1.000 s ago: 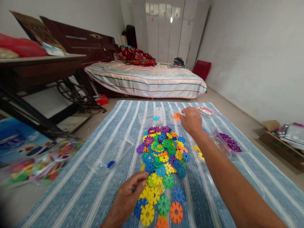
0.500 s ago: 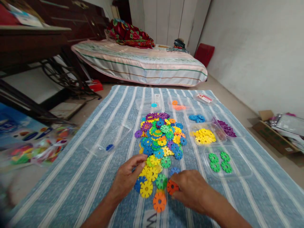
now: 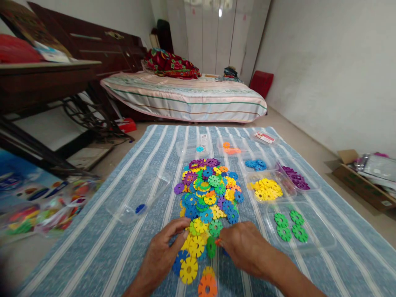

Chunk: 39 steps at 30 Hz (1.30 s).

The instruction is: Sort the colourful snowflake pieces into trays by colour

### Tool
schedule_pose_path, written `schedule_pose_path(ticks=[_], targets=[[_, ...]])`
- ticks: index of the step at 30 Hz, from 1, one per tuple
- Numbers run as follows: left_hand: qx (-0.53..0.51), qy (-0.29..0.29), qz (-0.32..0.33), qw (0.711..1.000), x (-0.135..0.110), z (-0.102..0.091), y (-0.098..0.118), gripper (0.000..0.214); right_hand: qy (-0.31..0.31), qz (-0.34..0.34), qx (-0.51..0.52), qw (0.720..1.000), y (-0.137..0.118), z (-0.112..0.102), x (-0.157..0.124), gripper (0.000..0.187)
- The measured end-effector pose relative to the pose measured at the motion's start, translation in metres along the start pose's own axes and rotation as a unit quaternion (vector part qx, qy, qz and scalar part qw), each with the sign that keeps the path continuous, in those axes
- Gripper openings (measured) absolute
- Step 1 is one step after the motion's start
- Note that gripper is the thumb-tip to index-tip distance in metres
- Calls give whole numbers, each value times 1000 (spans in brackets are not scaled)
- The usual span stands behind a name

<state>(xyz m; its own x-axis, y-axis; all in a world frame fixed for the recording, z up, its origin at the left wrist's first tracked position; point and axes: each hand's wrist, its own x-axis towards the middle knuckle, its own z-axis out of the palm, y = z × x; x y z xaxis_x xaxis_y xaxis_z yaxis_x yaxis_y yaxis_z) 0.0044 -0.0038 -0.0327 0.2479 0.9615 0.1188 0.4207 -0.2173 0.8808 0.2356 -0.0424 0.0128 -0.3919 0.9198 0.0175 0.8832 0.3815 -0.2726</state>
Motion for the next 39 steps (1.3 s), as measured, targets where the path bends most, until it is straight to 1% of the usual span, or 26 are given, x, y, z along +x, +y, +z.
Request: schedule_pose_path(ticks=[1, 2, 5, 7, 8, 9, 10, 11, 12, 13, 15, 17, 20, 23, 24, 26, 29, 31, 35, 37, 39], targets=[[-6, 1, 0, 1000, 0, 0, 0, 23, -4, -15, -15, 1000, 9, -9, 12, 23], [-11, 2, -2, 1000, 1, 0, 1, 23, 4, -13, -32, 999, 19, -20, 25, 26], [-18, 0, -12, 1000, 1, -1, 2, 22, 80, 54, -111, 989, 58, -57, 75, 28], [-16, -2, -16, 1000, 1, -1, 1, 22, 157, 125, -153, 968, 83, -82, 106, 26], [-13, -2, -16, 1000, 1, 0, 0, 22, 213, 156, -163, 951, 93, -92, 119, 27], [-11, -3, -15, 1000, 1, 0, 0, 22, 257, 177, -165, 936, 99, -100, 128, 29], [-9, -4, -13, 1000, 0, 0, -1, 22, 288, 188, -160, 925, 102, -105, 133, 31], [-8, -5, -10, 1000, 0, 0, -1, 21, 306, 192, -149, 921, 102, -106, 135, 33], [-6, -5, -8, 1000, 0, 0, -1, 21, 304, 185, -130, 925, 98, -105, 132, 32], [-5, -5, -7, 1000, 0, 0, -1, 21, 286, 170, -106, 937, 91, -101, 126, 31], [-3, -7, -4, 1000, 0, 1, 0, 20, 214, 125, -45, 968, 72, -87, 106, 26], [-3, -10, -1, 1000, 0, 1, 1, 20, 123, 80, 12, 989, 48, -70, 80, 23], [0, -12, 3, 1000, 1, 1, 2, 20, 2, 40, 55, 998, 16, -43, 40, 23], [0, -12, 4, 1000, 1, 1, 4, 20, -81, 30, 60, 994, -9, -17, 5, 18], [-2, -12, 4, 1000, 1, 1, 5, 20, -96, 32, 60, 993, -15, -9, -5, 15], [-5, -13, 2, 1000, 1, 2, 5, 20, -103, 44, 57, 992, -26, 6, -20, 10], [-9, -13, -3, 1000, 1, 4, 4, 20, -88, 58, 37, 994, -40, 22, -33, 18], [-12, -14, -6, 1000, 2, 4, 3, 20, -76, 57, 14, 995, -47, 31, -36, 21], [-11, -9, -5, 1000, 2, 3, 2, 21, -74, 30, -19, 997, -54, 45, -34, 16], [-11, -7, -1, 1000, 2, 2, 2, 21, -86, 35, -9, 996, -55, 49, -32, 16], [-11, -4, -1, 1000, 2, 1, 2, 21, -109, 54, 24, 992, -53, 47, -30, 14]])
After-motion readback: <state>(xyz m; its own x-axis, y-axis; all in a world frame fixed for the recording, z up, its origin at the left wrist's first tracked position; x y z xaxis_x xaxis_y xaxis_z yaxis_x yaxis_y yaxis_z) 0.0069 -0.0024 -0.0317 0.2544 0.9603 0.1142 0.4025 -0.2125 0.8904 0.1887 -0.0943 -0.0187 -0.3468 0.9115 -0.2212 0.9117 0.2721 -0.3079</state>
